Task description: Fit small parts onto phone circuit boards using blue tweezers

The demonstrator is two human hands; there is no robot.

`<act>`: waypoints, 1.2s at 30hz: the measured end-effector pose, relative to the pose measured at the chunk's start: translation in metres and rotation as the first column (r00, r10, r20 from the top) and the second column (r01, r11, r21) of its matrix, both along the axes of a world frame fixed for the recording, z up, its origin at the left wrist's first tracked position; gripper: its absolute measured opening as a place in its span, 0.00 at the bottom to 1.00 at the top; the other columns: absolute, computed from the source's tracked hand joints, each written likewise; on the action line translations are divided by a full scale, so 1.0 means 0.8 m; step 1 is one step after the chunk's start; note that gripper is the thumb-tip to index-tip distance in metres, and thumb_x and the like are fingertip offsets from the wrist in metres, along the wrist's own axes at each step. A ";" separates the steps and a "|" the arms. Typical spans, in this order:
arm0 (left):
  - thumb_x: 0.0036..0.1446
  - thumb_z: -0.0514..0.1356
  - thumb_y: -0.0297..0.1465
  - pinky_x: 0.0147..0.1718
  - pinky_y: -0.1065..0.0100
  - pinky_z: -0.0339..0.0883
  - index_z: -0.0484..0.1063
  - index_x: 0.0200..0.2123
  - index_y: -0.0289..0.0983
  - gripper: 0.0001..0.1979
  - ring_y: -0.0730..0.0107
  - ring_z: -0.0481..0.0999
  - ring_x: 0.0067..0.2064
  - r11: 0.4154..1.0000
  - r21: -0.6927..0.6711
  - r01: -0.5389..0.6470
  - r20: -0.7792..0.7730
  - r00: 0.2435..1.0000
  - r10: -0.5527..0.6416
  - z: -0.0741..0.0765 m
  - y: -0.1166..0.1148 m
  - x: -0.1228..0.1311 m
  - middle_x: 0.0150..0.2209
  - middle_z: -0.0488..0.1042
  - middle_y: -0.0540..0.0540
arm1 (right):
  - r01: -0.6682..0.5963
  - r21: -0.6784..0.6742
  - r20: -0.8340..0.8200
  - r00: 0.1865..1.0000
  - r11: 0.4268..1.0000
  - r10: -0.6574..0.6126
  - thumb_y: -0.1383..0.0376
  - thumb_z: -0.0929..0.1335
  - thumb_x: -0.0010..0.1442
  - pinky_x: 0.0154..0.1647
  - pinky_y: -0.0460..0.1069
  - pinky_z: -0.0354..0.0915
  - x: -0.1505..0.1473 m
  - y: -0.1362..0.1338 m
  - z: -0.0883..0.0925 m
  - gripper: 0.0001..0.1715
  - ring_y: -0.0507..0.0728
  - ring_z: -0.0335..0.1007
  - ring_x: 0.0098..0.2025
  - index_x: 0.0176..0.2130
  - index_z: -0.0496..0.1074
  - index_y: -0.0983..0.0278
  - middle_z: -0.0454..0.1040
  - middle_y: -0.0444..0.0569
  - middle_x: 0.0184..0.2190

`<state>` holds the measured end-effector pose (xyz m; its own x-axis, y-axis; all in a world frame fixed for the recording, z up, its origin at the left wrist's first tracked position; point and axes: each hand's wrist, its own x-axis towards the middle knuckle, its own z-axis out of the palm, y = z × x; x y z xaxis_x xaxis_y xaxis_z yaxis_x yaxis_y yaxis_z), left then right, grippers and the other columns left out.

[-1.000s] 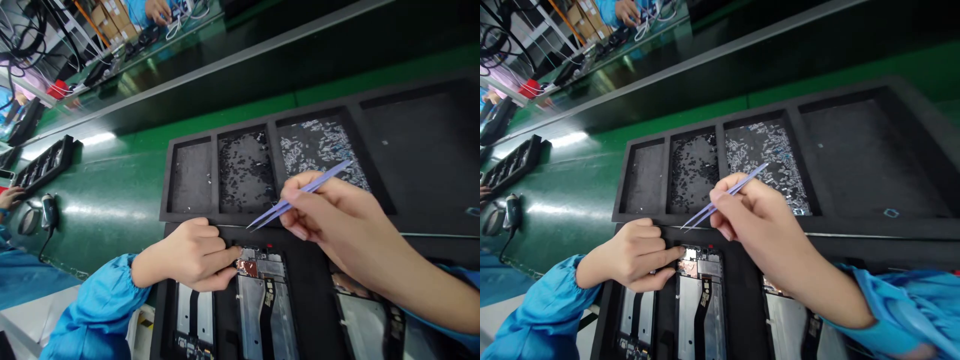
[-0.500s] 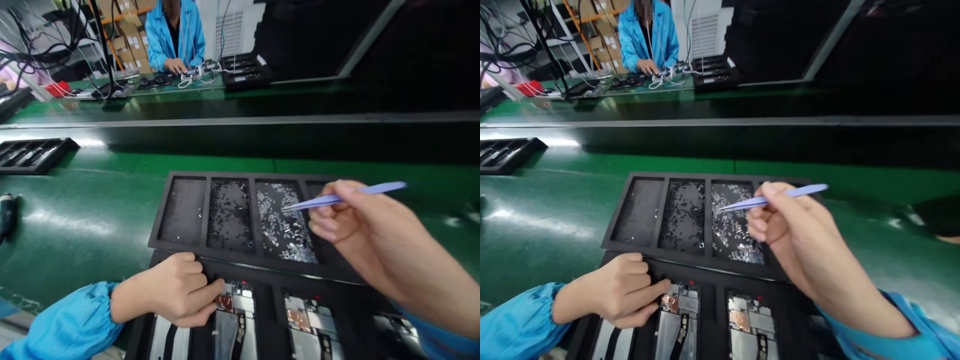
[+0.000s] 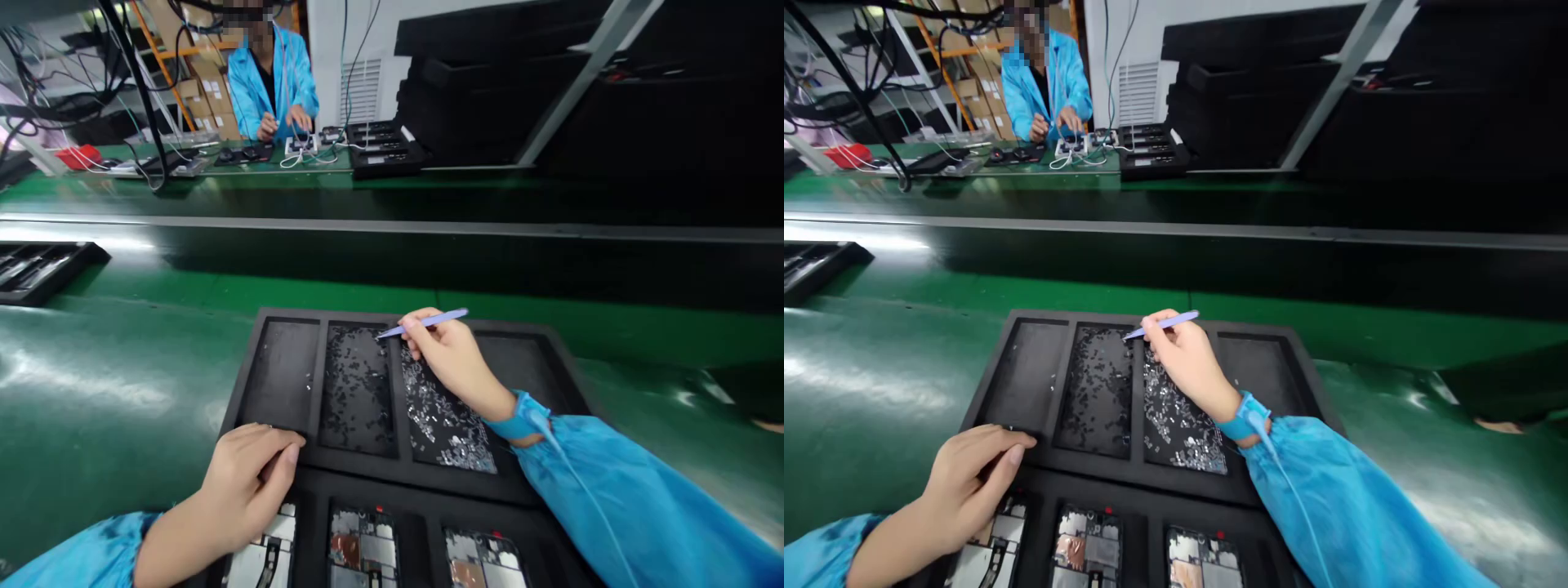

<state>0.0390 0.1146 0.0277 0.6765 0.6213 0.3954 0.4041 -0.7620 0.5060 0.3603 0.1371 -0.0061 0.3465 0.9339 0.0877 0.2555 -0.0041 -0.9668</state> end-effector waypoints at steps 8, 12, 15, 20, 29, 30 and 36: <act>0.69 0.53 0.26 0.25 0.70 0.66 0.74 0.39 0.37 0.10 0.72 0.74 0.24 0.999 -0.036 0.001 -0.028 1.000 -0.002 0.002 -0.002 0.005 0.25 0.74 0.52 | 0.042 -0.048 0.246 0.969 0.998 -0.029 0.47 0.65 0.68 0.24 0.49 0.56 0.000 -0.014 0.002 0.21 0.54 0.63 0.23 0.35 0.71 0.62 0.68 0.44 0.21; 0.69 0.53 0.25 0.25 0.70 0.65 0.72 0.39 0.37 0.09 0.72 0.73 0.24 1.000 -0.020 0.009 -0.018 1.000 -0.010 0.005 -0.001 0.007 0.26 0.74 0.52 | 0.036 -0.040 0.310 0.950 0.999 -0.022 0.51 0.65 0.69 0.22 0.49 0.53 -0.003 -0.018 0.011 0.19 0.52 0.60 0.20 0.35 0.71 0.62 0.69 0.44 0.22; 0.69 0.53 0.25 0.25 0.70 0.63 0.72 0.40 0.38 0.08 0.72 0.70 0.23 1.000 -0.025 0.017 -0.023 1.000 -0.018 0.003 0.000 0.006 0.24 0.71 0.53 | 0.005 -0.035 0.335 0.942 0.999 0.007 0.52 0.65 0.68 0.22 0.50 0.54 -0.006 -0.020 0.014 0.18 0.52 0.60 0.20 0.35 0.72 0.62 0.70 0.45 0.24; 0.68 0.53 0.25 0.26 0.68 0.62 0.72 0.42 0.38 0.08 0.72 0.68 0.24 0.999 -0.044 0.029 -0.048 0.998 -0.031 -0.001 -0.002 0.002 0.24 0.70 0.53 | -0.031 -0.041 0.385 0.922 0.999 0.044 0.54 0.66 0.65 0.22 0.50 0.51 -0.007 -0.022 0.019 0.17 0.52 0.57 0.18 0.29 0.70 0.60 0.63 0.41 0.18; 0.68 0.53 0.24 0.26 0.67 0.62 0.71 0.43 0.37 0.08 0.71 0.68 0.24 0.998 -0.039 0.051 -0.049 0.997 -0.053 0.001 -0.001 0.001 0.27 0.74 0.51 | -0.047 -0.012 0.371 0.927 0.999 0.048 0.54 0.67 0.66 0.25 0.51 0.58 -0.005 -0.027 0.018 0.16 0.53 0.64 0.22 0.32 0.73 0.61 0.73 0.45 0.24; 0.68 0.53 0.24 0.26 0.67 0.61 0.71 0.43 0.36 0.08 0.71 0.68 0.24 0.998 -0.038 0.053 -0.048 0.997 -0.055 0.001 -0.001 0.001 0.27 0.74 0.51 | -0.074 -0.039 0.323 0.943 0.996 0.083 0.53 0.67 0.65 0.26 0.51 0.60 -0.006 -0.027 0.018 0.16 0.54 0.66 0.23 0.32 0.74 0.61 0.74 0.46 0.25; 0.67 0.53 0.23 0.26 0.67 0.61 0.71 0.43 0.37 0.08 0.71 0.69 0.24 0.997 -0.024 0.068 -0.060 0.996 -0.069 0.003 0.000 0.003 0.29 0.75 0.51 | -0.231 -0.132 0.131 0.960 0.964 0.248 0.50 0.69 0.64 0.29 0.50 0.65 -0.008 -0.026 0.020 0.18 0.56 0.71 0.29 0.34 0.76 0.62 0.77 0.49 0.31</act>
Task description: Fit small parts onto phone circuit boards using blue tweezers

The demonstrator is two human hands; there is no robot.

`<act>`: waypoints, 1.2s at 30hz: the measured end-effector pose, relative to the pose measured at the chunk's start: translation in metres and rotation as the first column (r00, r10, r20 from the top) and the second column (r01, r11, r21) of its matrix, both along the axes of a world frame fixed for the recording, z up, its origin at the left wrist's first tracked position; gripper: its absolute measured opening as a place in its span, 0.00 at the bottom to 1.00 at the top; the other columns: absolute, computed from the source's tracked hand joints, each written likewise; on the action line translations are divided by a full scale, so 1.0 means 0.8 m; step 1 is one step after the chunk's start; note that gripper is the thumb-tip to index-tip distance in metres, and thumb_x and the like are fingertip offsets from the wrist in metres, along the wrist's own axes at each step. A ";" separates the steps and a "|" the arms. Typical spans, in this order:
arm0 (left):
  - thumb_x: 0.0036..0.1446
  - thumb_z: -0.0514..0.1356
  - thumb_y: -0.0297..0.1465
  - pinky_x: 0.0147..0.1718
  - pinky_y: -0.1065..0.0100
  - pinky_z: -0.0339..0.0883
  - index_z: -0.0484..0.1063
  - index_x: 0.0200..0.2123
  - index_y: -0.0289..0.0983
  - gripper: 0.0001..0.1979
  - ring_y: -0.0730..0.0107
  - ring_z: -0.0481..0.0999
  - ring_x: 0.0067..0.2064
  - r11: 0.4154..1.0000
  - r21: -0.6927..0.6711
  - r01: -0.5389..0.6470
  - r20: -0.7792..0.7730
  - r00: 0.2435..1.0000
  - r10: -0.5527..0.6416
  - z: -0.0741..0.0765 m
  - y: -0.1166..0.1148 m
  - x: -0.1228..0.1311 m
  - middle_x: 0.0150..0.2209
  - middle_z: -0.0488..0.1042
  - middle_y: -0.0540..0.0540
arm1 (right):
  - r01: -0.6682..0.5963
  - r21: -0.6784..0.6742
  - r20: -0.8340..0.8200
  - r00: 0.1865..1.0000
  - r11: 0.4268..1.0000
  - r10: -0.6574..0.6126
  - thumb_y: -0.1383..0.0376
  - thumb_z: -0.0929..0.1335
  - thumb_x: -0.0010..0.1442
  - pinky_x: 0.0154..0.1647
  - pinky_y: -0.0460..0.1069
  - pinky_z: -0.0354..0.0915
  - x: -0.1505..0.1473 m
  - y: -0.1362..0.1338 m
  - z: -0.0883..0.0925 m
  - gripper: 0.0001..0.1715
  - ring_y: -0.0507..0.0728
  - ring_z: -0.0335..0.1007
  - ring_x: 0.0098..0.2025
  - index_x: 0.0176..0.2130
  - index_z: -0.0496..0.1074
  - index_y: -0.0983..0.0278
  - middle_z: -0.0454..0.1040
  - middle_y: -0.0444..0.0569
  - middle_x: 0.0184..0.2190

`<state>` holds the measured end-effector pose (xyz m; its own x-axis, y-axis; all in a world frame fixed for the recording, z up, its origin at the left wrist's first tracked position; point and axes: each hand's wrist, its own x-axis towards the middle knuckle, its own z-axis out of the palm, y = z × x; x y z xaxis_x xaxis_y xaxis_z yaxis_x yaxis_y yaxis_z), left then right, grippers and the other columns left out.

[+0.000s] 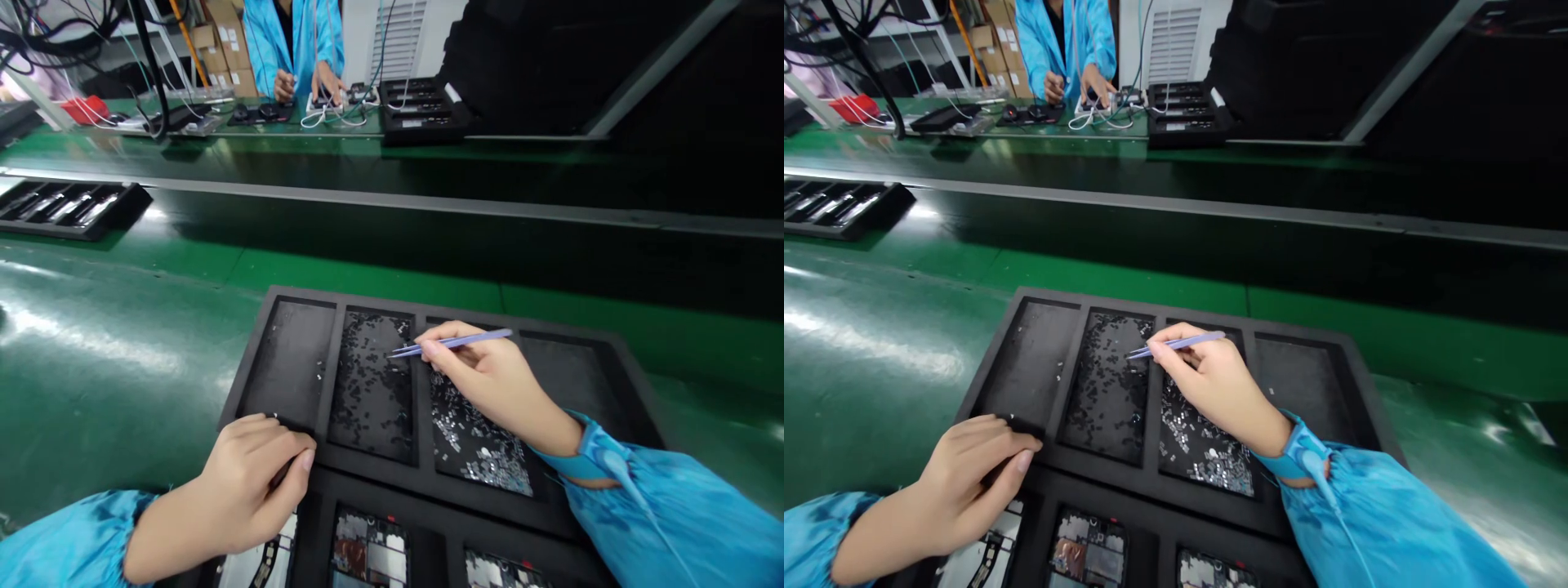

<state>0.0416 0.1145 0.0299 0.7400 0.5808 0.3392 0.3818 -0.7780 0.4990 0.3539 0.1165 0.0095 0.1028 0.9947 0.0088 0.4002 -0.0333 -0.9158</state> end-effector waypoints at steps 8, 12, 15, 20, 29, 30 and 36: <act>0.68 0.53 0.24 0.27 0.65 0.59 0.72 0.41 0.37 0.08 0.70 0.69 0.25 1.000 -0.008 0.029 -0.057 0.998 -0.029 -0.003 -0.002 0.000 0.27 0.73 0.52 | -0.179 -0.031 0.056 0.982 0.983 0.181 0.57 0.67 0.62 0.29 0.50 0.62 0.010 -0.002 -0.003 0.16 0.55 0.65 0.26 0.26 0.69 0.60 0.70 0.44 0.22; 0.68 0.53 0.25 0.27 0.65 0.58 0.72 0.41 0.36 0.08 0.70 0.69 0.25 0.999 -0.017 0.032 -0.066 0.997 -0.034 -0.005 -0.003 -0.001 0.27 0.73 0.51 | -0.199 0.006 0.197 0.961 0.980 0.194 0.56 0.64 0.66 0.31 0.52 0.62 0.002 -0.001 -0.002 0.17 0.56 0.68 0.28 0.28 0.70 0.60 0.73 0.46 0.25; 0.69 0.53 0.25 0.28 0.65 0.58 0.72 0.41 0.36 0.08 0.70 0.70 0.25 0.999 -0.013 0.034 -0.074 0.997 -0.035 -0.006 -0.004 -0.002 0.27 0.73 0.51 | -0.187 0.096 0.241 0.957 0.978 0.159 0.56 0.64 0.68 0.37 0.54 0.66 -0.006 -0.001 0.000 0.16 0.59 0.73 0.34 0.32 0.72 0.60 0.79 0.49 0.33; 0.69 0.53 0.25 0.27 0.65 0.58 0.73 0.40 0.36 0.09 0.71 0.71 0.25 1.000 0.011 0.029 -0.076 0.997 -0.028 -0.007 -0.005 -0.001 0.27 0.74 0.51 | -0.151 0.164 0.268 0.958 0.975 0.104 0.54 0.65 0.68 0.38 0.54 0.67 -0.010 -0.004 0.005 0.17 0.60 0.75 0.34 0.32 0.73 0.59 0.79 0.49 0.33; 0.70 0.52 0.27 0.26 0.66 0.58 0.73 0.38 0.36 0.11 0.72 0.71 0.24 0.999 0.032 0.019 -0.067 0.998 -0.016 -0.009 -0.004 0.000 0.26 0.74 0.52 | -0.133 0.226 0.326 0.944 0.965 0.054 0.53 0.64 0.68 0.38 0.54 0.68 -0.019 -0.009 0.007 0.19 0.60 0.75 0.32 0.28 0.69 0.58 0.79 0.50 0.30; 0.70 0.52 0.27 0.26 0.66 0.58 0.73 0.38 0.36 0.11 0.72 0.70 0.24 0.999 0.038 0.018 -0.066 0.998 -0.015 -0.009 -0.004 0.000 0.26 0.74 0.52 | -0.127 0.238 0.324 0.945 0.963 0.045 0.54 0.64 0.68 0.39 0.54 0.68 -0.019 -0.009 0.006 0.18 0.61 0.76 0.33 0.28 0.70 0.58 0.80 0.50 0.32; 0.70 0.51 0.27 0.26 0.66 0.58 0.73 0.37 0.36 0.11 0.72 0.70 0.24 0.999 0.048 0.021 -0.070 0.997 -0.017 -0.010 -0.005 -0.001 0.26 0.74 0.52 | -0.095 0.245 0.317 0.948 0.965 0.012 0.57 0.64 0.69 0.37 0.53 0.66 -0.016 -0.011 0.005 0.15 0.58 0.74 0.31 0.32 0.71 0.58 0.79 0.49 0.33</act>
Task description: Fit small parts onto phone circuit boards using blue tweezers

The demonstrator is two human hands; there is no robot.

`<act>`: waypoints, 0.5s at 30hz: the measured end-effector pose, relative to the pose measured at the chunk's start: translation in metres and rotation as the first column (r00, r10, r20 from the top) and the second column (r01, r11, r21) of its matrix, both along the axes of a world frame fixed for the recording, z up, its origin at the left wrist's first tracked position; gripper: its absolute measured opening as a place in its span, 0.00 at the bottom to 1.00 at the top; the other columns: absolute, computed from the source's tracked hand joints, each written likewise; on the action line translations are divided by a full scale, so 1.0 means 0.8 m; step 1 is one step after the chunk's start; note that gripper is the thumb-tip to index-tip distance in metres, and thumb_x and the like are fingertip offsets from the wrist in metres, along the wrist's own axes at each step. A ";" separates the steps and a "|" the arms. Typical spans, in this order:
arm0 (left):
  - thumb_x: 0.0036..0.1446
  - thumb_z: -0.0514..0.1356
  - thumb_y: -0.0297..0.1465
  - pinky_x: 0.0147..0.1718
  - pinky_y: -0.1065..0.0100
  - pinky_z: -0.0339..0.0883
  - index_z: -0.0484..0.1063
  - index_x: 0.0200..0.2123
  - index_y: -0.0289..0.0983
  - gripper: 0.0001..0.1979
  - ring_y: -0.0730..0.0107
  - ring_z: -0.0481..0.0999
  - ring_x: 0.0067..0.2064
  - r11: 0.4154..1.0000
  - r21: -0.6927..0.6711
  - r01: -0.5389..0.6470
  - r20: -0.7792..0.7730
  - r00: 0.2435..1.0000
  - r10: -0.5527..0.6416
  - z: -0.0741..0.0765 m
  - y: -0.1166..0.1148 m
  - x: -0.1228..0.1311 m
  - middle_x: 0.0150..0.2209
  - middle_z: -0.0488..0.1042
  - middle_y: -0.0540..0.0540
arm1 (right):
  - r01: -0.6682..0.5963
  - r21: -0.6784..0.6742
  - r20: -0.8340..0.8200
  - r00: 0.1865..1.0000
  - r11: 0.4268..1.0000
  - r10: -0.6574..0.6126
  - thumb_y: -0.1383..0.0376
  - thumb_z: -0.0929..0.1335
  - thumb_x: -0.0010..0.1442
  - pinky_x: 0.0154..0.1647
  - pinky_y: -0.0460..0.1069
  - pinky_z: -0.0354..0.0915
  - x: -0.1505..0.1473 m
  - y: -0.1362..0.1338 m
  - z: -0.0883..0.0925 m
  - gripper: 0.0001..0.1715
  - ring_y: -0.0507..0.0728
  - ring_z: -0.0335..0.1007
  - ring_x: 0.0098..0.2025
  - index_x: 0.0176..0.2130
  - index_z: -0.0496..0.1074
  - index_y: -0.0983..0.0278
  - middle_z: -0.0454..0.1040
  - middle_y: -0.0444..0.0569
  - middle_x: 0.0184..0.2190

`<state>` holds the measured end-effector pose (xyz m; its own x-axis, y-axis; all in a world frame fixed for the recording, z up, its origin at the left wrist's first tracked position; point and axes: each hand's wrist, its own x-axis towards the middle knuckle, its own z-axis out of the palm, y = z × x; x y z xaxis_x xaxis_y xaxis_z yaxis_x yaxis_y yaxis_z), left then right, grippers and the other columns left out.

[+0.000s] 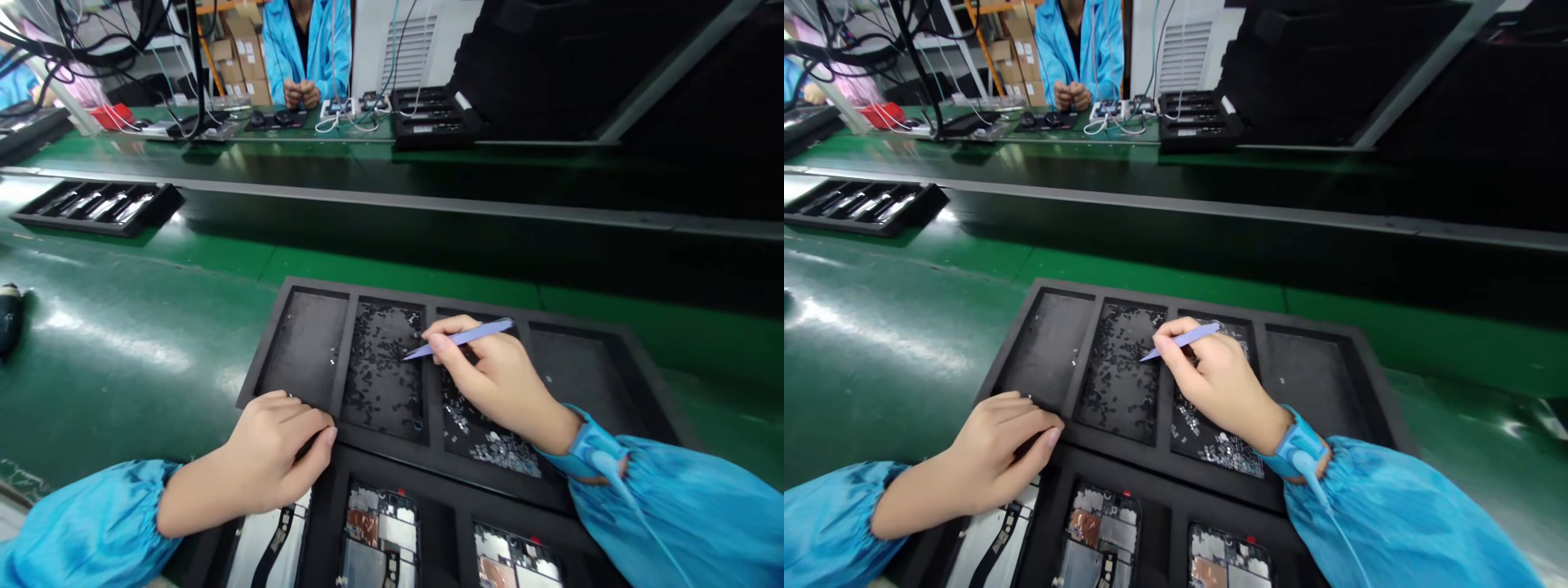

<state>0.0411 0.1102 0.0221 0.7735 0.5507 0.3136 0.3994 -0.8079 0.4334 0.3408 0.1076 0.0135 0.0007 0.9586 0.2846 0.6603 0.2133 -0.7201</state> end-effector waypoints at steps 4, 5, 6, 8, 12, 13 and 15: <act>0.70 0.51 0.27 0.26 0.66 0.58 0.73 0.38 0.36 0.11 0.72 0.71 0.24 1.000 -0.006 0.001 0.011 1.000 -0.001 0.000 0.000 -0.001 0.26 0.74 0.51 | -0.043 -0.022 0.006 0.999 0.999 0.043 0.58 0.64 0.70 0.32 0.51 0.64 0.000 0.000 -0.003 0.16 0.56 0.71 0.28 0.31 0.71 0.59 0.77 0.47 0.30; 0.70 0.51 0.27 0.27 0.66 0.58 0.73 0.38 0.36 0.11 0.72 0.72 0.25 1.000 -0.008 -0.001 0.011 1.000 0.001 0.000 0.000 -0.001 0.26 0.74 0.51 | -0.050 -0.015 0.014 0.999 0.999 0.050 0.59 0.64 0.70 0.31 0.50 0.64 0.000 0.000 -0.004 0.16 0.55 0.71 0.27 0.31 0.71 0.59 0.76 0.46 0.29; 0.70 0.52 0.27 0.27 0.66 0.59 0.73 0.38 0.36 0.11 0.72 0.72 0.25 1.000 -0.010 -0.003 0.007 1.000 0.003 -0.001 0.000 -0.001 0.26 0.75 0.51 | -0.056 -0.002 0.023 0.998 0.998 0.056 0.59 0.64 0.70 0.30 0.50 0.64 0.000 0.001 -0.004 0.15 0.55 0.71 0.27 0.31 0.71 0.59 0.76 0.46 0.28; 0.70 0.52 0.27 0.27 0.66 0.59 0.74 0.38 0.36 0.11 0.72 0.72 0.25 1.000 -0.018 -0.008 -0.004 1.000 0.008 -0.001 0.000 -0.002 0.26 0.75 0.51 | -0.073 0.029 0.047 0.996 0.997 0.072 0.61 0.64 0.70 0.30 0.50 0.65 -0.001 0.001 -0.004 0.15 0.55 0.72 0.27 0.31 0.71 0.60 0.76 0.46 0.28; 0.70 0.52 0.28 0.27 0.65 0.58 0.75 0.37 0.36 0.12 0.71 0.71 0.25 0.998 -0.055 -0.021 -0.005 1.000 0.021 -0.003 -0.001 -0.002 0.26 0.75 0.51 | -0.091 0.060 0.084 0.993 0.994 0.086 0.61 0.64 0.70 0.30 0.49 0.66 0.000 0.001 -0.005 0.15 0.55 0.73 0.27 0.30 0.70 0.60 0.77 0.46 0.28; 0.69 0.52 0.29 0.28 0.66 0.58 0.75 0.37 0.36 0.12 0.71 0.71 0.24 0.994 -0.103 -0.037 0.006 0.999 0.038 -0.002 0.000 -0.002 0.25 0.75 0.51 | -0.092 0.066 0.086 0.993 0.994 0.086 0.62 0.64 0.70 0.30 0.49 0.66 0.000 0.001 -0.006 0.15 0.55 0.74 0.27 0.30 0.70 0.60 0.78 0.46 0.28; 0.68 0.53 0.31 0.28 0.66 0.59 0.76 0.34 0.36 0.14 0.72 0.70 0.24 0.964 -0.248 -0.095 0.033 0.994 0.106 0.000 0.003 -0.002 0.24 0.74 0.51 | -0.087 0.080 0.085 0.993 0.993 0.080 0.62 0.64 0.70 0.31 0.49 0.67 0.001 0.001 -0.009 0.15 0.55 0.75 0.28 0.31 0.71 0.60 0.78 0.46 0.28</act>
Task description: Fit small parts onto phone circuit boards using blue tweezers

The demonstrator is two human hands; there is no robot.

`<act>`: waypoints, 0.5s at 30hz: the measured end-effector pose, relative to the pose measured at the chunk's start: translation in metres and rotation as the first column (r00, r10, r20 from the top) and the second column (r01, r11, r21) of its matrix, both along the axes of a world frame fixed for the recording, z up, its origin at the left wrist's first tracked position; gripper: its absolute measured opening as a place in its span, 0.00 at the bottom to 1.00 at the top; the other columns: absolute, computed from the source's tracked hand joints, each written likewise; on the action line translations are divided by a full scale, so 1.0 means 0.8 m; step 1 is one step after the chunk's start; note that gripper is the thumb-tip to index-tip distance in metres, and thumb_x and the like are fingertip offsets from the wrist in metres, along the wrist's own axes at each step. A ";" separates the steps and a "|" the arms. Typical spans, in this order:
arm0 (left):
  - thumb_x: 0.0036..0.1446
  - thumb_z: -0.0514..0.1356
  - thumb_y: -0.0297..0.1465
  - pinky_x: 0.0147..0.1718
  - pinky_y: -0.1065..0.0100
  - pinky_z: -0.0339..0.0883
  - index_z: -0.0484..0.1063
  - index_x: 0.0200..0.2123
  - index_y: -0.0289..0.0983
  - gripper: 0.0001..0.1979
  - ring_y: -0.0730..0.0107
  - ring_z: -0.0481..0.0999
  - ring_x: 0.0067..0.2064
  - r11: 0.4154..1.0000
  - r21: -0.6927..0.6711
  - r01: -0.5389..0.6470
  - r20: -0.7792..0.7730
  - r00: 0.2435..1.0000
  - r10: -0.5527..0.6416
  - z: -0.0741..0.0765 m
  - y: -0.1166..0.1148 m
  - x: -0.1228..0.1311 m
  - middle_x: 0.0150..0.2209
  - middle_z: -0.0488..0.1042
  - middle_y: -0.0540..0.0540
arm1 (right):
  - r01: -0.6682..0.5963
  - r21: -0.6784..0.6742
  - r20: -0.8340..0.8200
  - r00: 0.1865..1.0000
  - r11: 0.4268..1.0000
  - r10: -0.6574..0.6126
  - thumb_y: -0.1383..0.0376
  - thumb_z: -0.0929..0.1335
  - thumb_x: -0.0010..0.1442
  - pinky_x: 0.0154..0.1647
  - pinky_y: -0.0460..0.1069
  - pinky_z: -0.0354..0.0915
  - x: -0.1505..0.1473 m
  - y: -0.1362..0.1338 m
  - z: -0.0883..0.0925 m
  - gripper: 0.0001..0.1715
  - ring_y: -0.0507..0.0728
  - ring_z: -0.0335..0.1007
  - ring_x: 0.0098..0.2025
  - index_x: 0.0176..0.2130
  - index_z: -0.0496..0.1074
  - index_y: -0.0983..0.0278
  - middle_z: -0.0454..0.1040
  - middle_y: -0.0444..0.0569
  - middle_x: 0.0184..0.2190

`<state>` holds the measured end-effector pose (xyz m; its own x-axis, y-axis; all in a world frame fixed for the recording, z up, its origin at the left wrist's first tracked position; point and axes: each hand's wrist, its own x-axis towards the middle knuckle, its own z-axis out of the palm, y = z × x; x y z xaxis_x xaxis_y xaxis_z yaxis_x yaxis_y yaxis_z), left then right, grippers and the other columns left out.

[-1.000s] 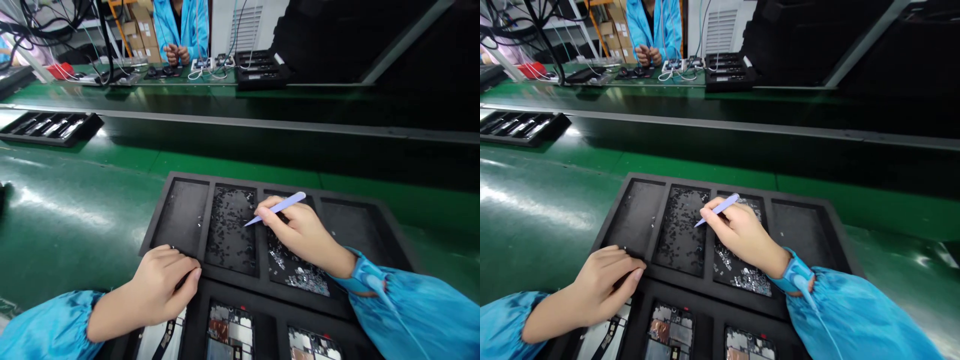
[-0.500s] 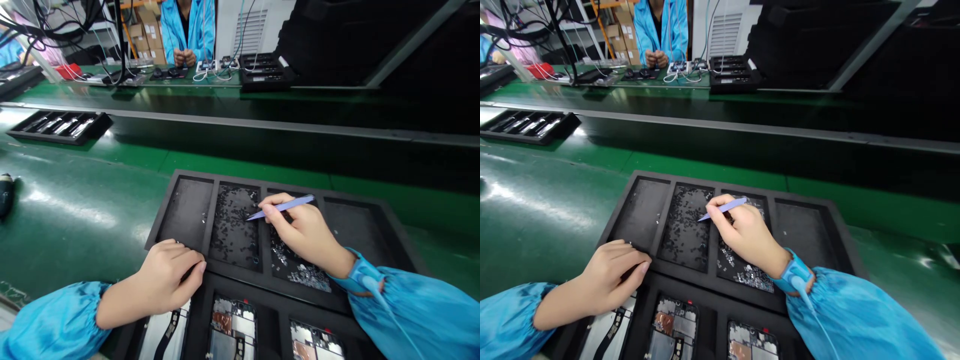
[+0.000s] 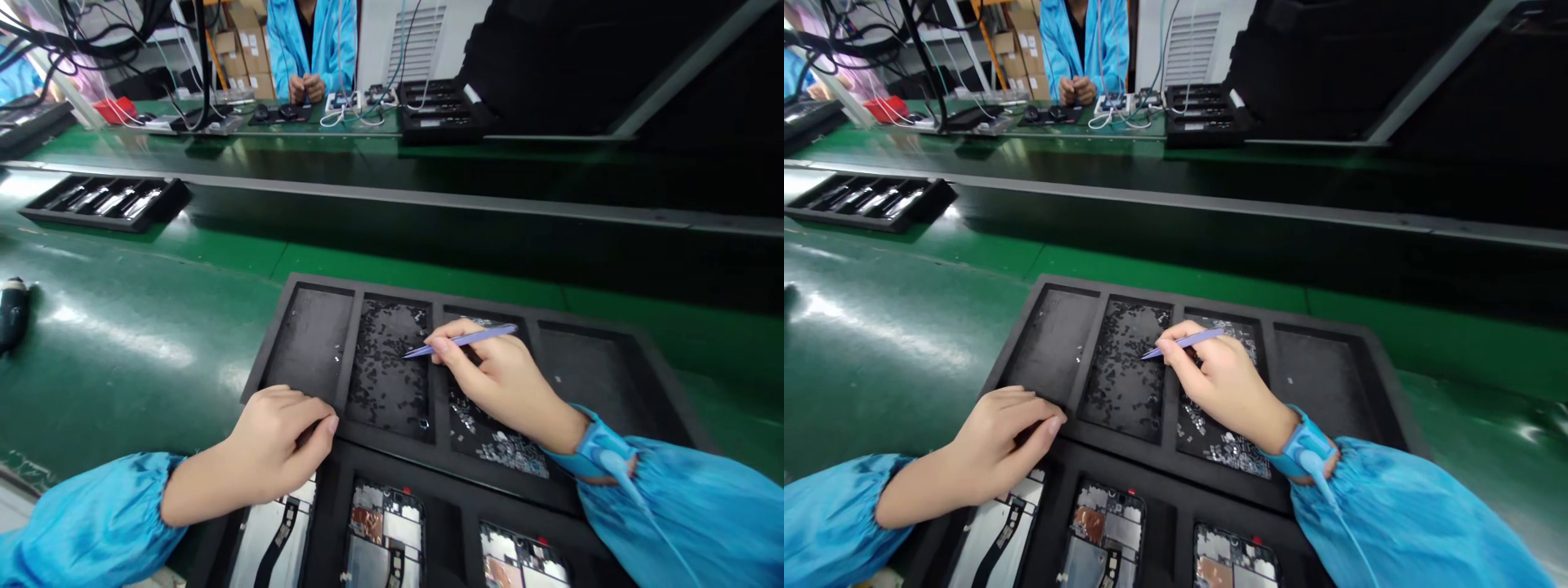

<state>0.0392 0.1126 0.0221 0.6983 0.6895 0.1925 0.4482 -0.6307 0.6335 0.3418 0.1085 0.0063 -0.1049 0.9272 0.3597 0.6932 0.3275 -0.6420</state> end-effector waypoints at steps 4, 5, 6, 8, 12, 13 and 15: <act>0.67 0.54 0.34 0.25 0.70 0.58 0.78 0.30 0.37 0.16 0.74 0.69 0.24 0.954 -0.262 -0.143 0.044 0.986 0.160 0.007 0.011 0.000 0.23 0.74 0.51 | 0.007 -0.001 -0.004 1.000 1.000 -0.007 0.61 0.64 0.70 0.32 0.50 0.68 0.003 0.000 -0.005 0.12 0.56 0.76 0.30 0.35 0.73 0.60 0.77 0.45 0.28; 0.67 0.54 0.34 0.24 0.71 0.57 0.78 0.30 0.37 0.16 0.75 0.68 0.23 0.941 -0.295 -0.167 0.049 0.981 0.189 0.008 0.013 -0.001 0.23 0.74 0.51 | -0.001 -0.011 -0.001 1.000 1.000 0.001 0.61 0.64 0.70 0.32 0.50 0.67 0.003 -0.001 -0.006 0.12 0.56 0.76 0.30 0.35 0.73 0.61 0.77 0.45 0.28; 0.66 0.55 0.35 0.23 0.72 0.56 0.79 0.30 0.37 0.16 0.75 0.66 0.23 0.925 -0.330 -0.189 0.056 0.974 0.219 0.009 0.016 -0.001 0.22 0.73 0.52 | -0.010 -0.021 0.003 1.000 1.000 0.011 0.61 0.64 0.70 0.31 0.50 0.67 0.004 -0.001 -0.006 0.12 0.56 0.76 0.29 0.35 0.73 0.61 0.77 0.46 0.28; 0.66 0.55 0.36 0.22 0.72 0.53 0.79 0.29 0.37 0.17 0.76 0.62 0.22 0.897 -0.386 -0.217 0.072 0.962 0.264 0.010 0.019 -0.001 0.20 0.67 0.54 | -0.021 -0.040 0.014 1.000 0.999 0.021 0.60 0.64 0.70 0.30 0.50 0.66 0.004 -0.002 -0.005 0.13 0.56 0.76 0.29 0.35 0.73 0.61 0.77 0.46 0.28; 0.66 0.55 0.38 0.19 0.72 0.48 0.77 0.28 0.37 0.18 0.77 0.53 0.20 0.858 -0.462 -0.227 0.102 0.947 0.305 0.009 0.020 0.000 0.17 0.55 0.57 | -0.013 -0.056 0.024 1.000 0.998 0.015 0.59 0.63 0.70 0.29 0.50 0.66 0.000 -0.002 -0.003 0.15 0.57 0.76 0.29 0.34 0.73 0.61 0.78 0.47 0.28; 0.66 0.55 0.39 0.19 0.72 0.47 0.76 0.28 0.36 0.18 0.77 0.52 0.20 0.852 -0.473 -0.223 0.108 0.945 0.308 0.008 0.020 0.001 0.17 0.53 0.57 | -0.012 -0.058 0.025 1.000 0.998 0.013 0.59 0.63 0.70 0.29 0.50 0.66 0.000 -0.001 -0.004 0.16 0.57 0.76 0.28 0.33 0.73 0.61 0.78 0.47 0.28; 0.66 0.54 0.39 0.19 0.71 0.46 0.75 0.28 0.36 0.19 0.77 0.51 0.20 0.846 -0.490 -0.209 0.116 0.947 0.301 0.007 0.020 0.003 0.17 0.52 0.58 | -0.007 -0.066 0.023 1.000 0.998 0.009 0.58 0.63 0.71 0.29 0.50 0.66 0.000 0.001 -0.005 0.17 0.56 0.76 0.28 0.33 0.73 0.61 0.78 0.48 0.28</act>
<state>0.0413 0.1284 0.0278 0.4693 0.8784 -0.0903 0.4008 -0.1208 0.9082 0.3421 0.1093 0.0020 -0.1202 0.9479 0.2949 0.7060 0.2905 -0.6459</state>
